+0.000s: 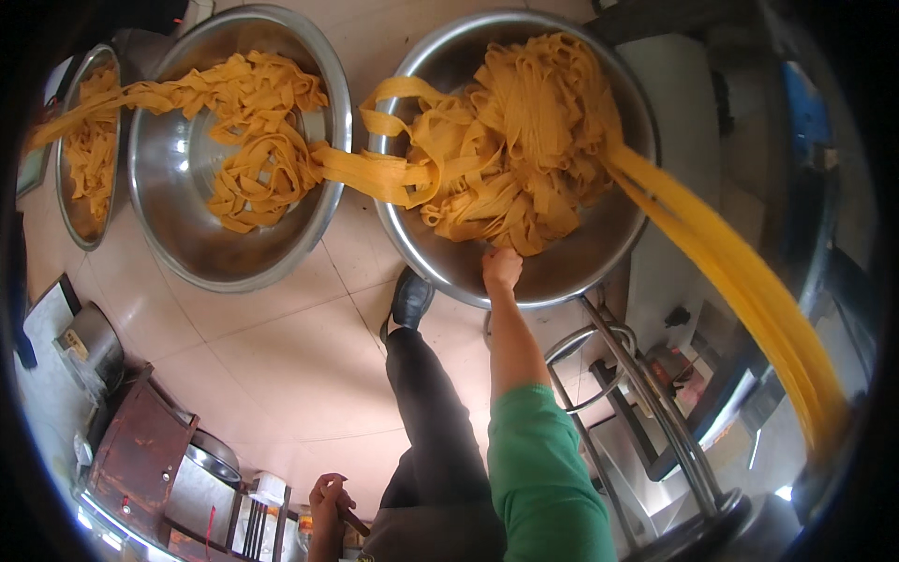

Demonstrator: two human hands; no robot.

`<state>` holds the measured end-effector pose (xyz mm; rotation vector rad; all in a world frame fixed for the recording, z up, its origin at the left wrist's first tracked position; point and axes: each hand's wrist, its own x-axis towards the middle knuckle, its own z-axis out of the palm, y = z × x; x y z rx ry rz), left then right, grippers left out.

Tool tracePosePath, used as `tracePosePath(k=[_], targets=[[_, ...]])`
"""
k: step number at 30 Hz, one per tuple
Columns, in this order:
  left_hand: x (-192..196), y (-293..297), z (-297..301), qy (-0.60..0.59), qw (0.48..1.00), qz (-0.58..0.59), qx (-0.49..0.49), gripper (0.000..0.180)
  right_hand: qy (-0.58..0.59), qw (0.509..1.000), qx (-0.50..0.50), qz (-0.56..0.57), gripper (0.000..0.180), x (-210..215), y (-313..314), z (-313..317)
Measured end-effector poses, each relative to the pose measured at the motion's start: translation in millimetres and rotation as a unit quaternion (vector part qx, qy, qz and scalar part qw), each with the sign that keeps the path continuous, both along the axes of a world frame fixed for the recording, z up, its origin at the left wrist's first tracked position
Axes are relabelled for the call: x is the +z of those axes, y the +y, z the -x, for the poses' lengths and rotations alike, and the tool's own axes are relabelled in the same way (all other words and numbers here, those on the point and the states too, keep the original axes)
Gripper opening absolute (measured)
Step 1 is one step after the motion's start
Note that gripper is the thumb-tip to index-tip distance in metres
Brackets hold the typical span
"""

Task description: The person feeds dough into a green noodle-making machine, which extrudes long noodles into a large metal bowl. The person uses both hands to gather and guide the dough into the machine's hopper. Another person in the background handles the extruded noodles.

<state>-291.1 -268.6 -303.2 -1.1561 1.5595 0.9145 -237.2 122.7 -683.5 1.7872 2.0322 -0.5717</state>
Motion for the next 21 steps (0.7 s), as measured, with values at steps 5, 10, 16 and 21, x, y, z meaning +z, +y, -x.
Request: tracePosePath(k=[5,10,16,21], targets=[[45.9,-14.4,-24.1,0.051,0.998,-0.041,0.019,0.013,0.137,0.988,-0.073,0.000,0.013,57.3,-33.8,1.9],[92.9,-46.0,-72.0,0.129,0.985,-0.093,0.066,0.012,0.327,0.917,-0.173,0.149,0.023,146.9,-113.9,7.9],[183.3,-59.1,-112.3,0.249,0.946,-0.192,0.072,0.010,0.489,0.755,-0.305,0.313,0.014,310.4,-247.8,-7.7],[276.0,-57.0,-114.5,0.353,0.905,-0.234,0.037,0.011,0.565,0.736,-0.069,0.368,0.011,557.2,-294.0,-59.5]])
